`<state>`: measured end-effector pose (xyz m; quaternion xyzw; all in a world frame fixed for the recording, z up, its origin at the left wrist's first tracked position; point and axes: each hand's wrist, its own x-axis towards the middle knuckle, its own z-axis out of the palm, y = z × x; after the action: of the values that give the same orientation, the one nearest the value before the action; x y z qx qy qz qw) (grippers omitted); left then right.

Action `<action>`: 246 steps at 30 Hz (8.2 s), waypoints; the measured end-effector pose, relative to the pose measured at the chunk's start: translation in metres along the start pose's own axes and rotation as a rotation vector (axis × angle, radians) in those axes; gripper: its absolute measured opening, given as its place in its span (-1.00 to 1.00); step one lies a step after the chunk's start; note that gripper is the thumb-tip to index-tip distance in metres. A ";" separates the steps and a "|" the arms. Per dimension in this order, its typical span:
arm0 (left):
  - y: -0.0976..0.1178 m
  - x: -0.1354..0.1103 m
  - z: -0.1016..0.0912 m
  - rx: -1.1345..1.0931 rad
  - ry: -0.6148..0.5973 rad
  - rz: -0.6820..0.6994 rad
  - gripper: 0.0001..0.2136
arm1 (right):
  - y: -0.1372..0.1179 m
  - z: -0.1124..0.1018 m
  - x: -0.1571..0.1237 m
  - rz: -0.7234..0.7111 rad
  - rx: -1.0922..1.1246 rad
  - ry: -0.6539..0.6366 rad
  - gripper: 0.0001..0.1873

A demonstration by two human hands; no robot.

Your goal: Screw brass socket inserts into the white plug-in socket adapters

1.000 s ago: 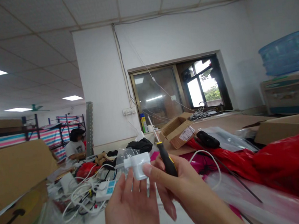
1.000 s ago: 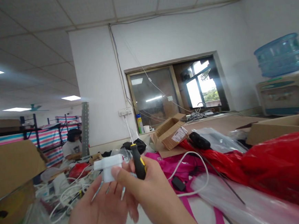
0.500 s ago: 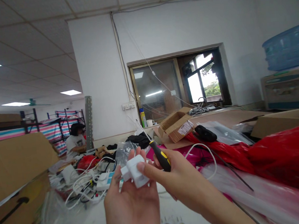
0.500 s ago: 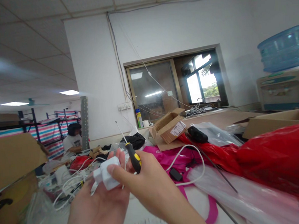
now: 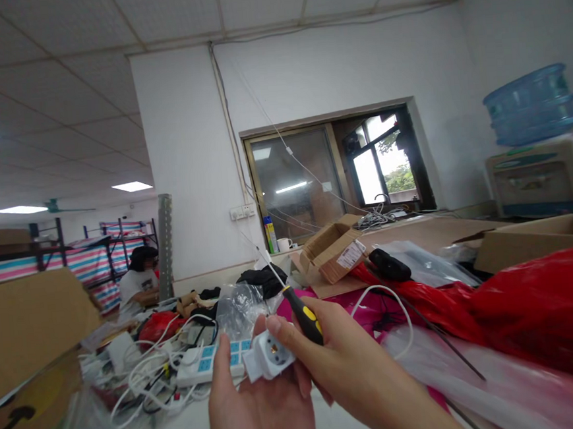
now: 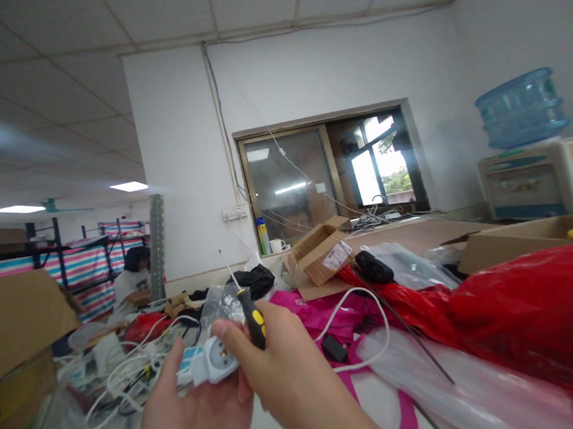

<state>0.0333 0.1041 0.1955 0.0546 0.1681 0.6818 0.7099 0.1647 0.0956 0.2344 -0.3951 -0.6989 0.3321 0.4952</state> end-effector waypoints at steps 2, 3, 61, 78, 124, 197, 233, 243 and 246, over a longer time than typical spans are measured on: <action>0.001 0.001 -0.001 -0.004 0.006 -0.005 -0.65 | -0.002 0.000 -0.002 0.036 0.001 0.008 -0.74; 0.002 0.001 -0.001 -0.006 0.012 -0.004 -0.65 | -0.002 0.000 -0.003 0.055 0.001 0.006 -0.76; -0.013 -0.012 0.010 -0.069 0.139 0.099 -0.65 | 0.021 -0.020 0.009 0.044 0.307 -0.195 -0.52; -0.028 -0.019 0.032 0.029 0.063 0.028 -0.63 | 0.000 -0.020 -0.010 -0.162 -0.115 -0.004 -0.59; 0.010 -0.013 0.021 -0.067 -0.051 -0.032 -0.69 | 0.011 0.002 0.006 -0.251 0.126 0.209 -0.60; 0.000 -0.017 0.025 0.035 -0.046 -0.020 -0.58 | -0.004 -0.007 -0.010 -0.061 0.384 0.076 -0.24; -0.018 -0.029 0.028 0.075 -0.013 -0.044 -0.83 | 0.001 0.006 0.003 0.037 0.332 0.072 -0.44; -0.033 -0.022 0.022 0.151 -0.019 0.011 -0.80 | 0.013 -0.009 0.010 -0.100 -0.003 0.349 -0.48; -0.036 -0.022 0.024 0.119 -0.024 0.018 -0.79 | 0.008 -0.013 0.007 -0.149 -0.037 0.379 -0.47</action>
<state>0.0751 0.0834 0.2110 0.1062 0.1994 0.6761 0.7013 0.1777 0.1069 0.2342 -0.4069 -0.6265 0.2011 0.6337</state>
